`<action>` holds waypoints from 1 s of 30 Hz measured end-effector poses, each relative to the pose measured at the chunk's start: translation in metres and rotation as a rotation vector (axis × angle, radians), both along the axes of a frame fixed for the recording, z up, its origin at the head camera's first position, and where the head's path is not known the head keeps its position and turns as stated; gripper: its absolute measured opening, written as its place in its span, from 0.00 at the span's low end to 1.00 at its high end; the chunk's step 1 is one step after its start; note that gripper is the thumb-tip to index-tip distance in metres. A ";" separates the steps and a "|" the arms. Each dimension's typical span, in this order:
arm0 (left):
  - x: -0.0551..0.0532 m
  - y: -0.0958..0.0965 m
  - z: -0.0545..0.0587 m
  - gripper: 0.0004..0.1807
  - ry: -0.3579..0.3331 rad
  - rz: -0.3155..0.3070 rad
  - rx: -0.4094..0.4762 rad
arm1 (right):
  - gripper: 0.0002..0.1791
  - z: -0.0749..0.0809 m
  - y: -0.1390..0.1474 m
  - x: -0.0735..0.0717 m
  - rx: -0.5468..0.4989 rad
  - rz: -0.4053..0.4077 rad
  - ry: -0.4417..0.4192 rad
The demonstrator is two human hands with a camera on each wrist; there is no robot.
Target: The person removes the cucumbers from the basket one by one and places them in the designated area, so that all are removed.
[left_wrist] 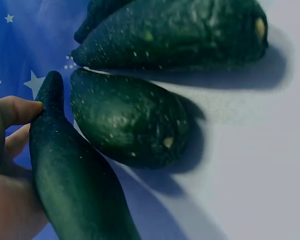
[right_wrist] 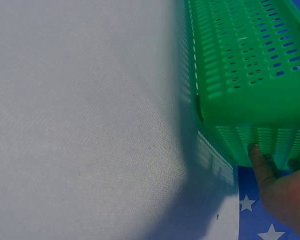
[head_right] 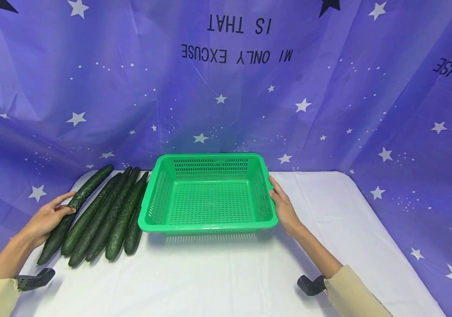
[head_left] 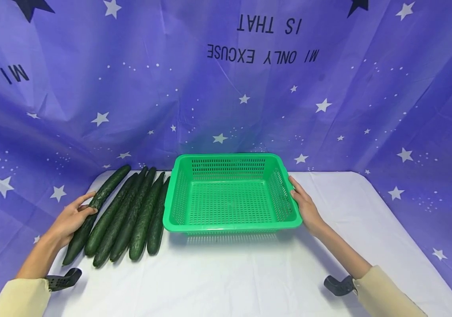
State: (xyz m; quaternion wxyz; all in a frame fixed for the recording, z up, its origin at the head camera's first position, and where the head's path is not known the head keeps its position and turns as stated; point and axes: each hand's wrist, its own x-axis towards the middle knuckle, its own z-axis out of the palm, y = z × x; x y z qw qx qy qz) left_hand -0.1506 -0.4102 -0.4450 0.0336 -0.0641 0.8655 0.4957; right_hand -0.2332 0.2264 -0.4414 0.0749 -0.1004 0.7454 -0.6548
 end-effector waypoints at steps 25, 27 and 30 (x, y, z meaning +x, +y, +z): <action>-0.008 -0.003 -0.011 0.33 -0.031 -0.045 -0.163 | 0.30 -0.003 0.001 -0.002 0.001 -0.014 0.001; -0.008 -0.002 -0.011 0.33 -0.026 -0.042 -0.194 | 0.30 -0.003 0.001 -0.002 -0.003 -0.010 0.003; -0.007 -0.001 -0.011 0.33 -0.030 -0.037 -0.210 | 0.30 -0.003 0.000 -0.002 -0.007 -0.005 0.003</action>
